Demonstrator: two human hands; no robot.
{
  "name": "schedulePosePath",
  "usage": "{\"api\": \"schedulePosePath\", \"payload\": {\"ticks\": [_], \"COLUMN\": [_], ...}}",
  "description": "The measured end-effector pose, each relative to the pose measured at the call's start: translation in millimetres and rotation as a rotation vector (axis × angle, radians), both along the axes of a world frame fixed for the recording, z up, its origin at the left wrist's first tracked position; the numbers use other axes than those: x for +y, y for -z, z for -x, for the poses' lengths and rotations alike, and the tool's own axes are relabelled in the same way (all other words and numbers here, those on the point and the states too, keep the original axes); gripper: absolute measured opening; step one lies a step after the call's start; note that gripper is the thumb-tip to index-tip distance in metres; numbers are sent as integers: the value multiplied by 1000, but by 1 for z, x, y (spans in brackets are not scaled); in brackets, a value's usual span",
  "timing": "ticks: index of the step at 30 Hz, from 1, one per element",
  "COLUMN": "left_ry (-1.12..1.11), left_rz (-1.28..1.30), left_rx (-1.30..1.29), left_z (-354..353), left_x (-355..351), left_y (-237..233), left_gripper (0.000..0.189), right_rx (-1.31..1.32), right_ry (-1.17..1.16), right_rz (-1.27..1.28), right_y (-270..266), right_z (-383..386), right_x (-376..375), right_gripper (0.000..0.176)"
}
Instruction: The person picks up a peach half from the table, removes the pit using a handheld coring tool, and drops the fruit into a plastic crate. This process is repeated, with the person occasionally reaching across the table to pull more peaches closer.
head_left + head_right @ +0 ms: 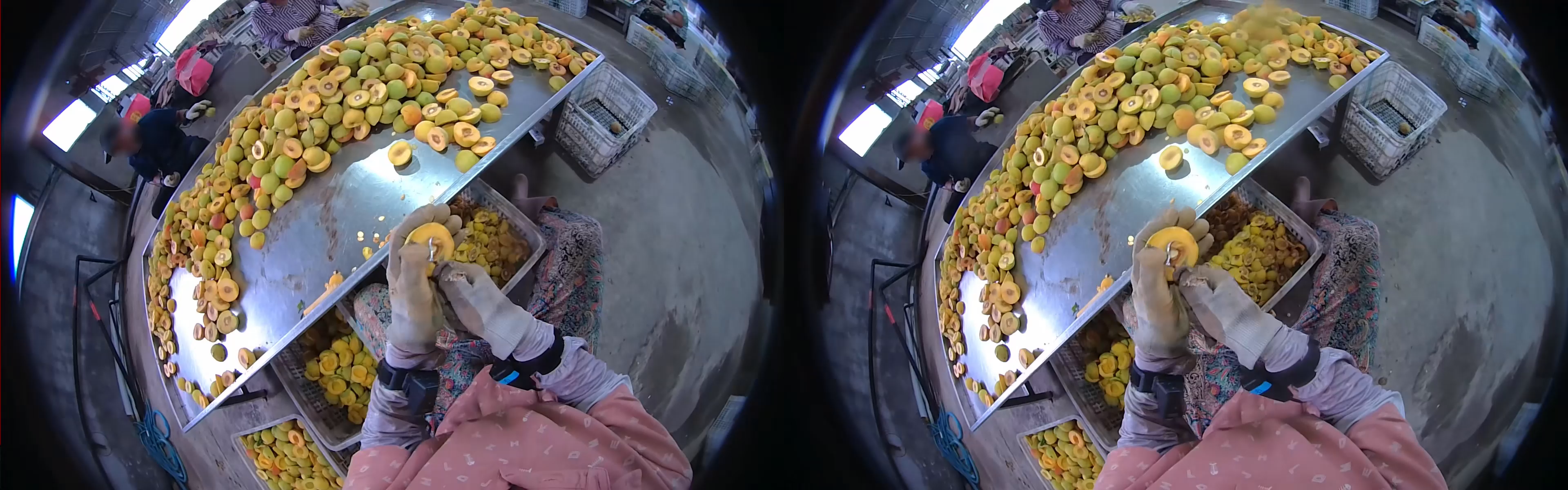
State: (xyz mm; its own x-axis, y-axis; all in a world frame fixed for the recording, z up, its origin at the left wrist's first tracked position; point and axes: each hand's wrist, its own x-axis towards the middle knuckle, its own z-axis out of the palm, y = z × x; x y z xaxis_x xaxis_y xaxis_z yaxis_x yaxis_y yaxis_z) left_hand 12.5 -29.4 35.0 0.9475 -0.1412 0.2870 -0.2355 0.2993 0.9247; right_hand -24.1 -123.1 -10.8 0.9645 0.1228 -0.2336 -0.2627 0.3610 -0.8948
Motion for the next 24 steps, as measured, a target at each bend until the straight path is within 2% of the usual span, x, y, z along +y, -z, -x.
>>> {"api": "schedulePosePath", "payload": {"ticks": [2, 3, 4, 5, 6, 7, 9, 10, 11, 13, 14, 16, 17, 19, 23, 24], "left_ry": [123, 124, 206, 287, 230, 229, 43, -40, -39, -15, -14, 22, 19, 87, 227, 268], "left_rz": [84, 85, 62, 38, 206, 203, 1, 37, 36, 12, 10, 7, 2, -7, 150, 306], "left_rx": [207, 210, 250, 288, 419, 422, 402, 419, 420, 443, 445, 413, 417, 448, 620, 705], "left_z": [0, -2, -7, -12, -10, -10, -11, -9, -8, -6, -7, -10, -12, -15, -19, -20], "left_x": [8, 14, 22, 26, 20, 17, 11, 5, 5, 3, 3, 5, 5, 4, 3, 0], "left_y": [-4, -5, -7, -9, -16, -12, -2, -2, -3, -2, 0, 5, 4, 3, 15, 23], "left_gripper": [51, 51, 52, 53, 52, 52, 52, 53, 53, 54, 54, 51, 51, 47, 48, 48], "right_rx": [-22, -41, -85, -84, -108, -130, -81, -34, -32, 139, 142, 199, 203, 334, 408, 503], "right_ry": [21, 33, 21, 20, -23, -67, -104, -137, -136, -343, -341, -465, -467, -545, -537, -504], "right_rz": [1, 1, -182, -184, -92, 0, -19, -37, -38, -75, -77, -310, -316, -597, -643, -726], "right_y": [1, 3, 9, 9, 9, 8, -7, -17, -23, -31, -36, -42, -37, -27, -25, -16], "right_z": [3, 5, 5, 5, 5, 6, 9, 10, 10, 11, 12, 13, 13, 11, 6, 2], "right_x": [0, 0, 0, 0, 0, 1, -2, -4, -7, -19, -23, -26, -27, -27, -27, -26], "right_gripper": [27, 29, 31, 31, 34, 37, 40, 43, 43, 51, 51, 54, 54, 52, 51, 53]}}
